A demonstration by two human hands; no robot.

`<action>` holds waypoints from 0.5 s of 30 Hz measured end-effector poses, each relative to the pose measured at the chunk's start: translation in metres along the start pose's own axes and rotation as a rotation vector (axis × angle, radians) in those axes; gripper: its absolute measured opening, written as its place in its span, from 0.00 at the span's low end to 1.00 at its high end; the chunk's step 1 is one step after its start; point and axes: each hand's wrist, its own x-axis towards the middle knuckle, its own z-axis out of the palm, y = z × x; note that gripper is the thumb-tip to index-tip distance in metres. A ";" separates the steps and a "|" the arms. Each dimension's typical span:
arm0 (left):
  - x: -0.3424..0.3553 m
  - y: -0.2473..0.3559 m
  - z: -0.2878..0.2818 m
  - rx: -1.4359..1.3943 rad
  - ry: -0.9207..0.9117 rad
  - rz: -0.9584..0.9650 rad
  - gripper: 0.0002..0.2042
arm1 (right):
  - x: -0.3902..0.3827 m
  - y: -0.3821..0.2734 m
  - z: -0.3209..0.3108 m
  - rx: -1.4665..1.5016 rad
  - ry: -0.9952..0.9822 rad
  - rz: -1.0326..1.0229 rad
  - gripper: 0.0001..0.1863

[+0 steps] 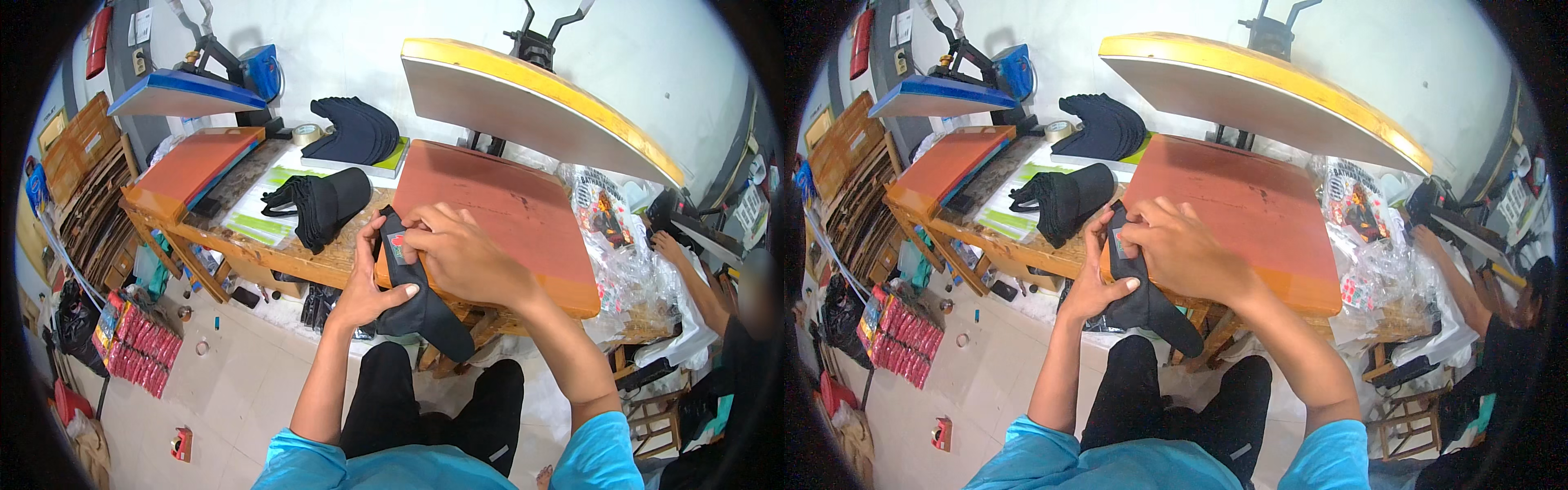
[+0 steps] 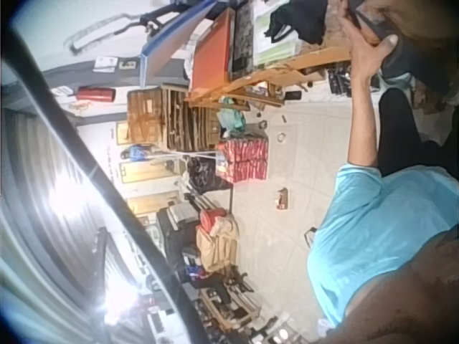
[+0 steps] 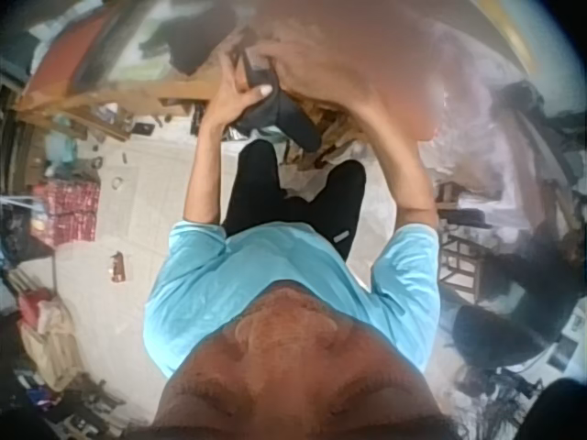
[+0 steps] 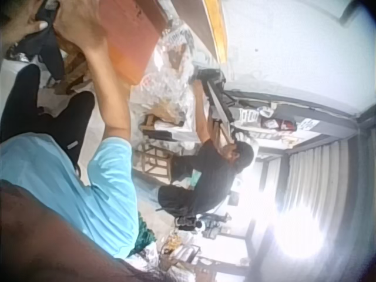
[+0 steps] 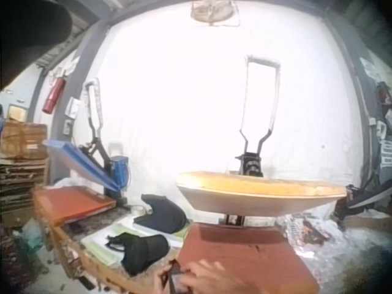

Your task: The person positions logo transfers onto black fabric pieces, operates a heat press machine by lowering and raising the lever, and moves the completed items aside.

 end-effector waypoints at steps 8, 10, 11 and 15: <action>-0.001 -0.004 -0.001 -0.022 0.004 -0.031 0.59 | 0.007 -0.005 -0.015 0.108 0.007 0.060 0.16; -0.001 -0.005 -0.002 -0.006 0.000 -0.019 0.59 | 0.007 -0.005 -0.009 0.141 0.017 0.065 0.19; -0.001 -0.005 -0.002 0.001 -0.003 -0.012 0.59 | 0.007 -0.006 -0.006 0.156 0.021 0.068 0.20; 0.000 -0.005 -0.002 0.012 -0.012 0.007 0.59 | 0.009 -0.013 -0.003 0.157 0.023 0.095 0.21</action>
